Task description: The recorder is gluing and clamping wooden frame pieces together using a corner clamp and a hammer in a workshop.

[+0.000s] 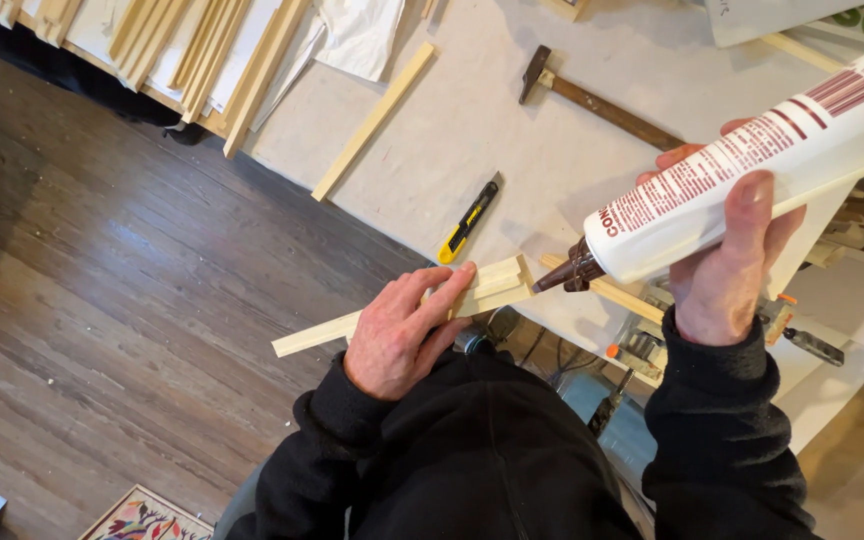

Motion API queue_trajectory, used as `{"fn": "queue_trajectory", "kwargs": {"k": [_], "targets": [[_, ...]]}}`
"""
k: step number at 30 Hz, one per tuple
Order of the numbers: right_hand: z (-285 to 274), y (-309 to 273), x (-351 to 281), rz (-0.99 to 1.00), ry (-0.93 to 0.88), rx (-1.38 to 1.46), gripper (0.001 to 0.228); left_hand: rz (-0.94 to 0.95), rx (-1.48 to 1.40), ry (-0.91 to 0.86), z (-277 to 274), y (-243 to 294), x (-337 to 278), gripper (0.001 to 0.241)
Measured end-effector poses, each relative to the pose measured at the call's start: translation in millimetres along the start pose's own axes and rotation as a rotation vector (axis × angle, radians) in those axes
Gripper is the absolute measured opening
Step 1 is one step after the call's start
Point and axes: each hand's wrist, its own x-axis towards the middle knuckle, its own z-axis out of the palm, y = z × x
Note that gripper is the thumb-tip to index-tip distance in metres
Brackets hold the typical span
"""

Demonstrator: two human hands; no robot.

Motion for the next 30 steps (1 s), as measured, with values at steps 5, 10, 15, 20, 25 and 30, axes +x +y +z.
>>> {"fn": "queue_trajectory", "kwargs": {"k": [5,10,15,20,25,30], "targets": [[-3,1,-2,-0.019,-0.030,0.032,0.059,-0.010,0.000,-0.016,1,-2,0,0.063],[-5,2,-1,-0.032,-0.027,0.009,0.061,-0.018,-0.001,-0.042,1,-4,0,0.064],[-9,7,-1,-0.032,-0.064,0.003,0.063,-0.033,-0.003,-0.063,0,-5,-2,0.065],[-3,6,-1,-0.046,-0.056,0.014,0.062,-0.034,-0.017,-0.067,-3,-5,-3,0.065],[-2,13,7,-0.053,-0.083,0.005,0.059,-0.044,-0.020,-0.070,-4,-6,-5,0.064],[9,16,23,-0.112,-0.100,-0.032,0.063,-0.051,-0.023,-0.075,-6,-10,-6,0.064]]}}
